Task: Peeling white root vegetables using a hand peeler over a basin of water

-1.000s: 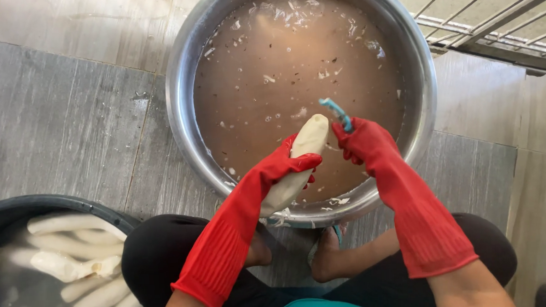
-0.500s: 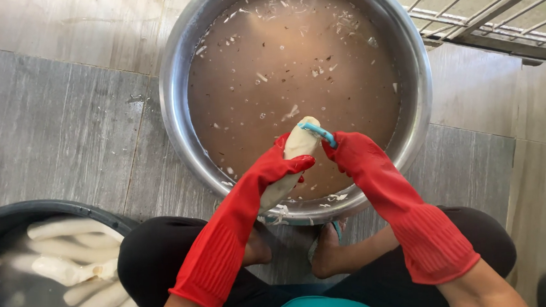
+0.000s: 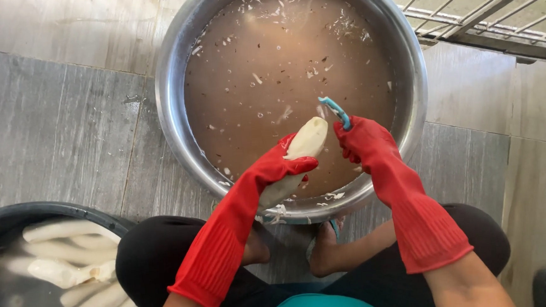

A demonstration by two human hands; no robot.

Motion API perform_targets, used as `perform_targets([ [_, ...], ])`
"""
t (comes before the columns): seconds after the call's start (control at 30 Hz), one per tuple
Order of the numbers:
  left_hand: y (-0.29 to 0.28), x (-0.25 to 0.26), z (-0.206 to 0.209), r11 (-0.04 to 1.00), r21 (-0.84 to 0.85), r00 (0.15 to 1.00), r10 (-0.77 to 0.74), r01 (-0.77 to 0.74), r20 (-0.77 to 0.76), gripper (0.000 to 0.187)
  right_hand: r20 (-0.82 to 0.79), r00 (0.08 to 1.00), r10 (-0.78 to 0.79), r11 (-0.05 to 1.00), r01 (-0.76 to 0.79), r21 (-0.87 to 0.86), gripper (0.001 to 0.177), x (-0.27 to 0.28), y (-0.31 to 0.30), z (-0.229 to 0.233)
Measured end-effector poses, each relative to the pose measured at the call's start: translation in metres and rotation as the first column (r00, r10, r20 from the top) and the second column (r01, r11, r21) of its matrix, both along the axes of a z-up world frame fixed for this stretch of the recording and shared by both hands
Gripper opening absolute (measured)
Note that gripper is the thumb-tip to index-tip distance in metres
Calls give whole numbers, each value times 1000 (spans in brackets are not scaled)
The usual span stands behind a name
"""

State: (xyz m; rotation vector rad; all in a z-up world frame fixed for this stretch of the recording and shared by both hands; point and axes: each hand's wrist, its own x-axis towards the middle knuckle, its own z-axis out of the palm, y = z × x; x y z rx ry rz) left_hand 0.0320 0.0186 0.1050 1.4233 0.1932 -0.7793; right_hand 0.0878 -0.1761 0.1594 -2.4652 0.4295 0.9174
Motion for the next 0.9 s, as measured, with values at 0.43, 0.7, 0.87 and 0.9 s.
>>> perform_targets([
  [0.43,-2,5,2,986,170,962,49,-3,-269,106,9,918,396,904,-388,-181,21,-21,5,-50],
  [0.7,-6,-8,-27,963,249,985,136,-106,-107,94,153,760,632,759,-566,-324,15,-27,-16,-125],
  [0.87,-13,-10,-50,957,258,982,164,-134,-95,91,38,656,754,607,-672,-424,15,-39,-7,-142],
  [0.9,-14,-8,-60,951,262,980,188,-163,-73,87,-76,515,854,409,-755,-513,14,-42,-3,-152],
])
